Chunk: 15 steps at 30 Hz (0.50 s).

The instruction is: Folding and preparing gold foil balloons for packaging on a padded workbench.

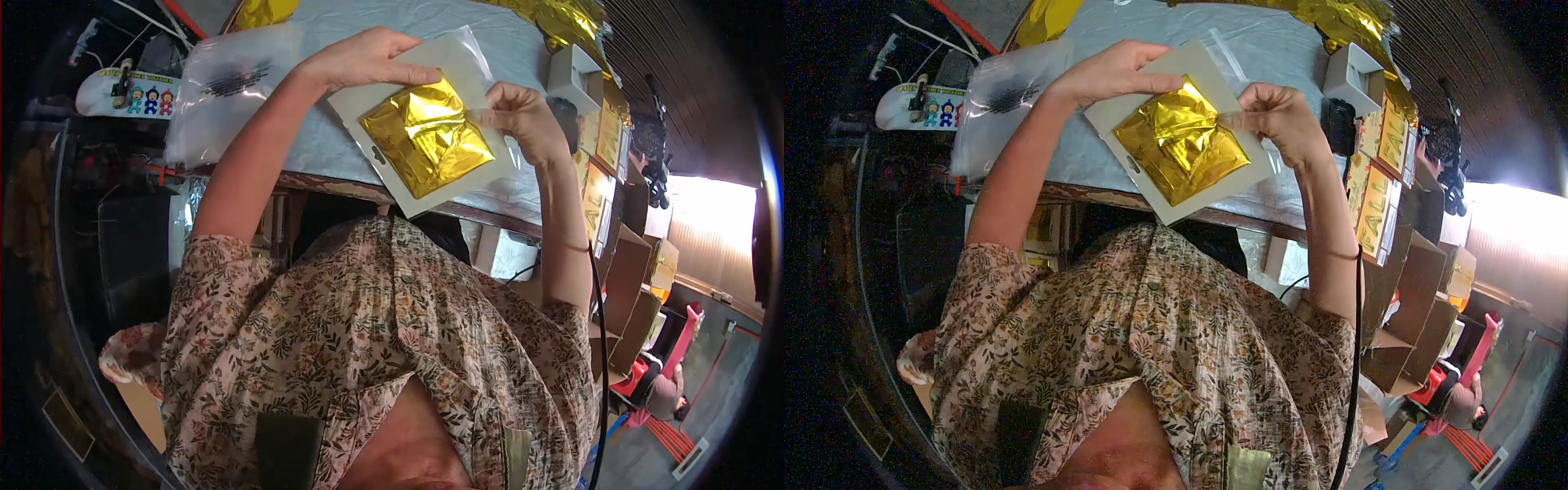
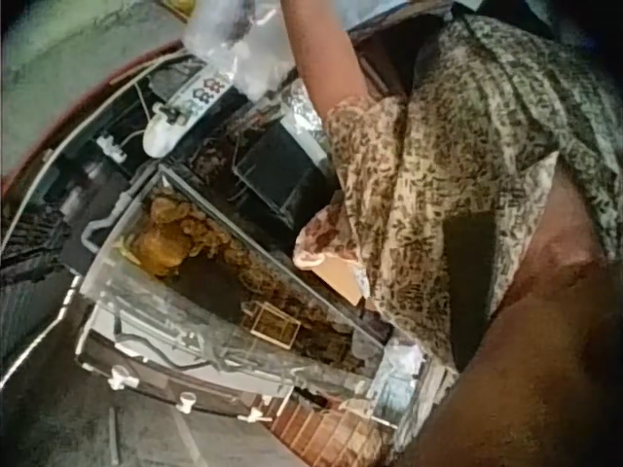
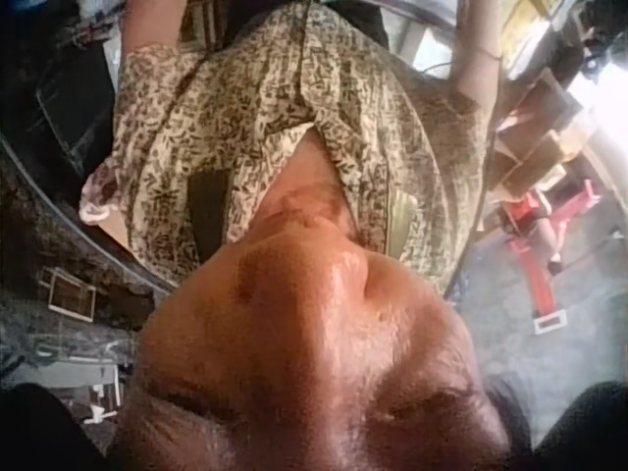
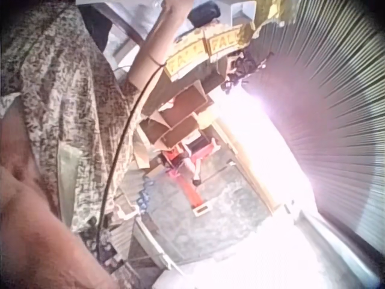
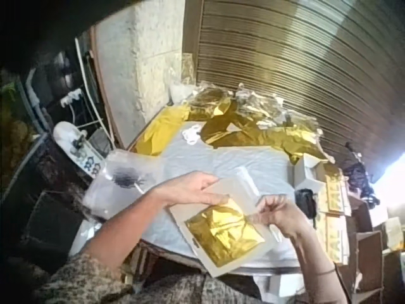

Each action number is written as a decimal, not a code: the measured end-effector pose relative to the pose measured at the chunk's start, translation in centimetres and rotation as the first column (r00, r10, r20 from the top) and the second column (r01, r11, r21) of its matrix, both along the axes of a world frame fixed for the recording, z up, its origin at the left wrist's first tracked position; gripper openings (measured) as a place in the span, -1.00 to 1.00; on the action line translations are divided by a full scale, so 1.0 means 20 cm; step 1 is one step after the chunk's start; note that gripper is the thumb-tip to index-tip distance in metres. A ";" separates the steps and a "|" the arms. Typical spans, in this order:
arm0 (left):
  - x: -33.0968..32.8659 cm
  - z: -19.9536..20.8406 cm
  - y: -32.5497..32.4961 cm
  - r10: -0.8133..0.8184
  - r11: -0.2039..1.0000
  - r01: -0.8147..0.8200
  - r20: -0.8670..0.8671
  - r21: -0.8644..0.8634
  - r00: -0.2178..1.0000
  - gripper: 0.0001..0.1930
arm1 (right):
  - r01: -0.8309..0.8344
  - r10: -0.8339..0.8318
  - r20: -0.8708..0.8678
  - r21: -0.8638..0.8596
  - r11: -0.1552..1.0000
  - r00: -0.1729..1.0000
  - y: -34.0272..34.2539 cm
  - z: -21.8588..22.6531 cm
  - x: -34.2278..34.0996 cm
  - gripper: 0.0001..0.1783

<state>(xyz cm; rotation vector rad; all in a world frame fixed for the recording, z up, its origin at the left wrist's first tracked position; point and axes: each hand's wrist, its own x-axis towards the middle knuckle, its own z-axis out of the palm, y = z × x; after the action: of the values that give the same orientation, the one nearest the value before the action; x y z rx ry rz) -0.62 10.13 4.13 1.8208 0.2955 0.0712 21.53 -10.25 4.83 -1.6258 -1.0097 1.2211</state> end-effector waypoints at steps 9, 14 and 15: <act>0.02 -0.34 0.01 0.227 0.858 -0.141 0.117 -0.494 0.967 -0.64 | 0.332 -0.343 0.038 0.176 0.927 0.939 -0.05 -0.06 0.05 -0.61; 0.01 -0.39 -0.02 0.337 0.748 -0.208 0.091 -0.631 0.937 -0.62 | 0.415 -0.407 -0.178 0.010 0.910 0.896 -0.06 -0.20 0.06 -0.79; 0.01 -0.40 -0.02 0.394 0.718 -0.248 0.086 -0.650 0.915 -0.59 | 0.401 -0.383 -0.224 0.039 0.915 0.896 -0.04 -0.20 0.04 -0.82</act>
<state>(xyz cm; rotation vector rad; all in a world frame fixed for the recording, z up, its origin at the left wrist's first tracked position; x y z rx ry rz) -0.41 9.65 -3.80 1.0573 0.4216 0.3770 22.28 -11.06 0.76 -1.5038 -0.5538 1.0320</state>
